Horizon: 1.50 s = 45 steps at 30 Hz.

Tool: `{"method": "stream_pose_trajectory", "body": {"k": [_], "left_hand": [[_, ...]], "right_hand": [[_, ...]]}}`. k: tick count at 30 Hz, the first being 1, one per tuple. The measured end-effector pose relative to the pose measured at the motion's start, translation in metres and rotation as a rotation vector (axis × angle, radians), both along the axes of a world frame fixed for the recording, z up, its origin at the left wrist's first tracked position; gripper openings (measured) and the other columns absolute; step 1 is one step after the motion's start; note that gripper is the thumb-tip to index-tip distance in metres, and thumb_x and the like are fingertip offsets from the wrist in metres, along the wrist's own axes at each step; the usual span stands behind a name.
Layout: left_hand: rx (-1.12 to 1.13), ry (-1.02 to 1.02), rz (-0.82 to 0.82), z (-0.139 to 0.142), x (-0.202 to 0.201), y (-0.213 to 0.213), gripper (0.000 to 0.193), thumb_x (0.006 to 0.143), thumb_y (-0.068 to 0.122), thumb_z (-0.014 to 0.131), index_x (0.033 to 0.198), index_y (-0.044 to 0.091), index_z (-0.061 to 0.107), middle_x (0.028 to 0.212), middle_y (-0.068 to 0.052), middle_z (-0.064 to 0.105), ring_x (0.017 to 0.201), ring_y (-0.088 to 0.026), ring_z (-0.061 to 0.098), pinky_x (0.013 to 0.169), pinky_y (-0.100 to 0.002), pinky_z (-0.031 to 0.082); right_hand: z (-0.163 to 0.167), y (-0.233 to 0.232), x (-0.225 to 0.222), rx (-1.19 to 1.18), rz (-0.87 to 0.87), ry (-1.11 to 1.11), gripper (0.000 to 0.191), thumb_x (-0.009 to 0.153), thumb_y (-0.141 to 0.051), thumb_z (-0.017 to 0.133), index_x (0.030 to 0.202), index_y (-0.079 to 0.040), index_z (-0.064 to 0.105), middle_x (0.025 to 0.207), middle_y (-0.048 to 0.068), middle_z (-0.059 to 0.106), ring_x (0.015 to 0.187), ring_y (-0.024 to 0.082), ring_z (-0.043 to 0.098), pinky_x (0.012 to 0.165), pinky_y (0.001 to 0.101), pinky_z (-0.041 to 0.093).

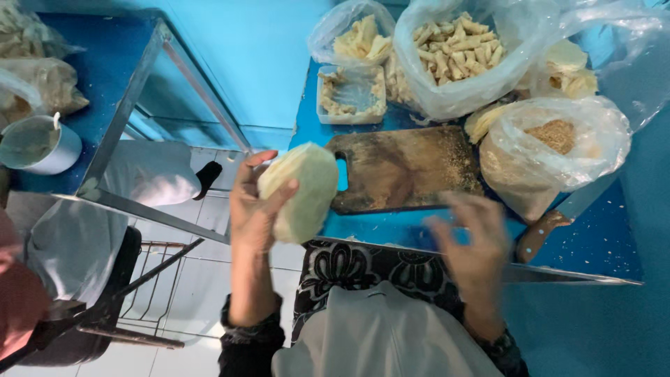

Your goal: The person cuts round dough wrappers in half with a knife on a cutting board, then folds each piece around a filling and stacks the folded pastries on the table. They work through a pile of wrappers one at a time, setting finished pieces beside the board.

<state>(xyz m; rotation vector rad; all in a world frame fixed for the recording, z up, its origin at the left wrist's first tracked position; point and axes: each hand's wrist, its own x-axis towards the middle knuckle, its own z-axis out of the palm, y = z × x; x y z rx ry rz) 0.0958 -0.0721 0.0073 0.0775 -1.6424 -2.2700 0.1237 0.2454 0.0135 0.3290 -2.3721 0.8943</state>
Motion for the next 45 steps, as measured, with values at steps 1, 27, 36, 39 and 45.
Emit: {"method": "stream_pose_trajectory", "body": {"k": [1,27,36,39,45], "left_hand": [[0.016,0.029,-0.003,-0.003,0.0,0.009,0.056,0.083,0.0,0.08,0.133,0.004,0.055,0.121,-0.012,0.067,0.106,-0.018,0.068,0.091,-0.031,0.059],[-0.737,-0.328,0.192,-0.056,0.018,0.0,0.092,0.081,0.014,0.084,0.158,0.004,0.035,0.11,-0.022,0.073,0.098,-0.033,0.075,0.083,-0.039,0.06],[-0.069,0.055,-0.245,-0.065,0.008,0.067,0.067,0.108,0.05,0.048,0.157,0.005,0.038,0.152,-0.019,0.052,0.14,-0.035,0.05,0.115,-0.048,0.039],[0.759,-0.279,-0.528,-0.063,0.006,0.081,0.079,0.099,0.068,0.037,0.149,0.008,0.047,0.138,-0.015,0.062,0.123,-0.03,0.064,0.103,-0.046,0.051],[0.912,-0.248,-0.527,-0.052,0.004,0.073,0.078,0.1,0.068,0.039,0.149,0.008,0.049,0.141,-0.012,0.063,0.125,-0.028,0.063,0.106,-0.044,0.051]], "right_hand": [[0.004,-0.018,0.002,-0.049,0.15,-0.057,0.056,0.075,-0.024,0.09,0.126,-0.011,0.07,0.121,0.01,0.065,0.086,0.021,0.067,0.077,0.0341,0.057],[-0.057,0.007,-0.066,-1.357,0.49,-0.489,0.015,0.102,-0.013,0.068,0.112,-0.002,0.069,0.101,0.004,0.074,0.086,0.011,0.072,0.078,0.0268,0.06],[-0.028,-0.053,-0.033,-0.184,0.317,-0.099,0.021,0.092,-0.013,0.076,0.111,-0.004,0.073,0.106,0.008,0.074,0.09,0.021,0.072,0.076,0.0344,0.058],[-0.011,-0.072,-0.016,0.029,0.602,-0.036,0.036,0.085,-0.018,0.08,0.116,-0.002,0.072,0.116,0.013,0.072,0.099,0.029,0.073,0.08,0.037,0.059],[0.011,-0.059,-0.018,-0.173,0.538,-0.321,0.036,0.078,-0.016,0.084,0.112,-0.008,0.075,0.11,0.009,0.074,0.082,0.021,0.076,0.071,0.0314,0.061]]}}
